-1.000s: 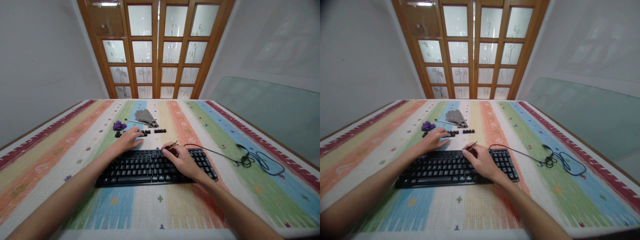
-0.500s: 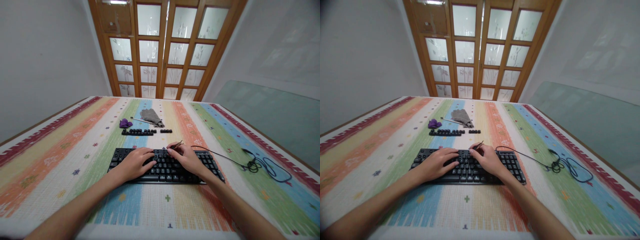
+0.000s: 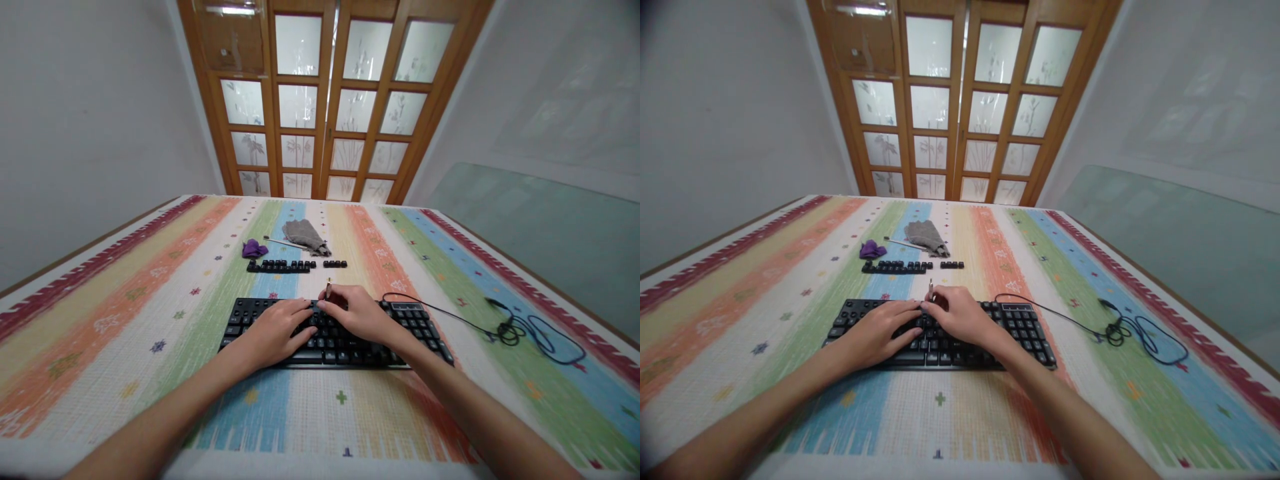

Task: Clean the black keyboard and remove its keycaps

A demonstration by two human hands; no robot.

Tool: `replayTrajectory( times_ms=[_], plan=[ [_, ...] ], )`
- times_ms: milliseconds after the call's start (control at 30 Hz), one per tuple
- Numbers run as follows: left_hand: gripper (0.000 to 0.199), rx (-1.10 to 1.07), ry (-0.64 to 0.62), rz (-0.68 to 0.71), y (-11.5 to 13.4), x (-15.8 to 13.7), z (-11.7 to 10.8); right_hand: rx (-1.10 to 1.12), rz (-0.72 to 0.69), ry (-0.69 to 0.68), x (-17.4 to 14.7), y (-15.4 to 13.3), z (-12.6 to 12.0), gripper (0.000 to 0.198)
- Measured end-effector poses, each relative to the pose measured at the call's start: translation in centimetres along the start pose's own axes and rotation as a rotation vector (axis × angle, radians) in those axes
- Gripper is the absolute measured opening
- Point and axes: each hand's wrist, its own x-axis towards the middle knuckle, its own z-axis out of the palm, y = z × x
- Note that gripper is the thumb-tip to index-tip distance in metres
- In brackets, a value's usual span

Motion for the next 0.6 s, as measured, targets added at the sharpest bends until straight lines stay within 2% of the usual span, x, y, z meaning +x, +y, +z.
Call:
replayTrajectory(
  times_ms=[167,333,500,600],
  plan=[
    [0.033,-0.003,-0.011,-0.016,0.0,0.1,0.0,-0.078,-0.022,-0.051,0.7,-0.2,-0.5,0.021],
    [0.031,-0.003,-0.009,-0.021,0.1,0.2,-0.2,0.072,0.109,-0.057,2.2,2.0,-0.4,0.024],
    [0.029,-0.027,0.006,-0.007,0.1,0.2,-0.3,0.119,0.235,-0.056,3.2,3.9,0.0,0.029],
    [0.028,-0.039,-0.011,-0.016,-0.1,0.3,-0.5,0.112,0.175,-0.072,3.1,3.9,-0.4,0.029]
  ],
)
